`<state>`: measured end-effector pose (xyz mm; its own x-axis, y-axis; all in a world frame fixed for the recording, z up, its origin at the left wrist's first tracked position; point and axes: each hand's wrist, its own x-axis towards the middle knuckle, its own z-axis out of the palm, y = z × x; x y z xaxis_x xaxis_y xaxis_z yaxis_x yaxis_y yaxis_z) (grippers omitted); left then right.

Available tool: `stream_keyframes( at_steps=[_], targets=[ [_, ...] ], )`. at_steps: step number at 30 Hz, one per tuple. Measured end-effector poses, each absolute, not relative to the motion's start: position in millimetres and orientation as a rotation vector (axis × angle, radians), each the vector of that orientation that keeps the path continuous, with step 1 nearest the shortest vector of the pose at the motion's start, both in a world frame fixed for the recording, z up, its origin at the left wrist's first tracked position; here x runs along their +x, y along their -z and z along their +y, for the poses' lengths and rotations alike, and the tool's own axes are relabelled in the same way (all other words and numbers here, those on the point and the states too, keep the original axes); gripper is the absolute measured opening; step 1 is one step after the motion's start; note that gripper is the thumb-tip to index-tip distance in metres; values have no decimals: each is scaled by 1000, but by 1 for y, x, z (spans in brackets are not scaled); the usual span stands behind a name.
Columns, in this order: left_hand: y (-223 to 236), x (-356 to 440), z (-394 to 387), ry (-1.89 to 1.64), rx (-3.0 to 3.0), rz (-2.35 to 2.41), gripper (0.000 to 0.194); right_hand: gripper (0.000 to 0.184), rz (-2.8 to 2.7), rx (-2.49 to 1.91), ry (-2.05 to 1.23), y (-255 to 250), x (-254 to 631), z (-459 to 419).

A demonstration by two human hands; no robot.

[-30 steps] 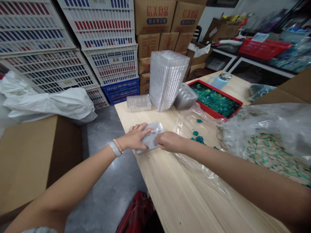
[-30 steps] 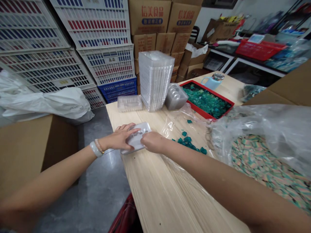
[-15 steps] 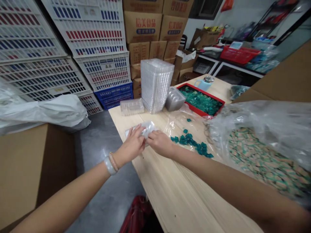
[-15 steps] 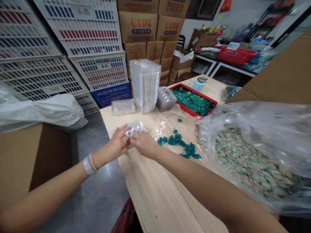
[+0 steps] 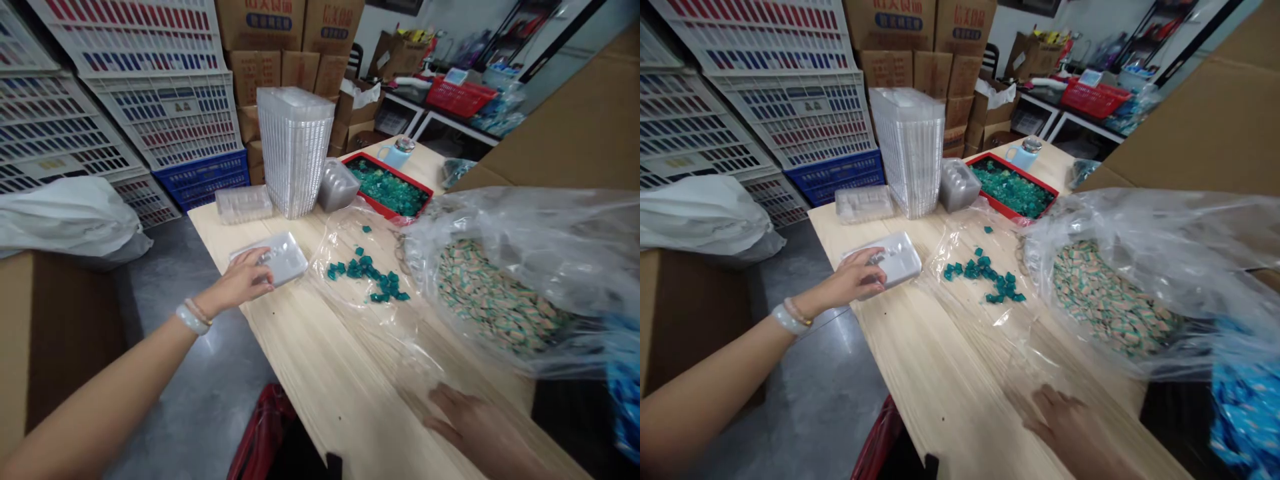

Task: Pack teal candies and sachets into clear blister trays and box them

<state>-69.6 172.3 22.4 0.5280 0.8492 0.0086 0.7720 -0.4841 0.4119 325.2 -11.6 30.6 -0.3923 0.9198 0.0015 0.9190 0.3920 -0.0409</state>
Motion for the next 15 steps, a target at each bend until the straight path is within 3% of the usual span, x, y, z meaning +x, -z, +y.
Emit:
stream_keyframes(
  at_steps=[5, 8, 15],
  targets=[
    [-36, -74, 176, -251, 2425, 1277, 19, 26, -2725, -1397, -237, -68, 208, 104],
    [-35, -75, 176, -269, 2435, 1257, 18, 23, -2845, -1131, -262, -65, 145, 168],
    [-34, -73, 172, -295, 2450, 1285, 16, 22, -3024, -987, -325, -40, 126, 205]
  ],
)
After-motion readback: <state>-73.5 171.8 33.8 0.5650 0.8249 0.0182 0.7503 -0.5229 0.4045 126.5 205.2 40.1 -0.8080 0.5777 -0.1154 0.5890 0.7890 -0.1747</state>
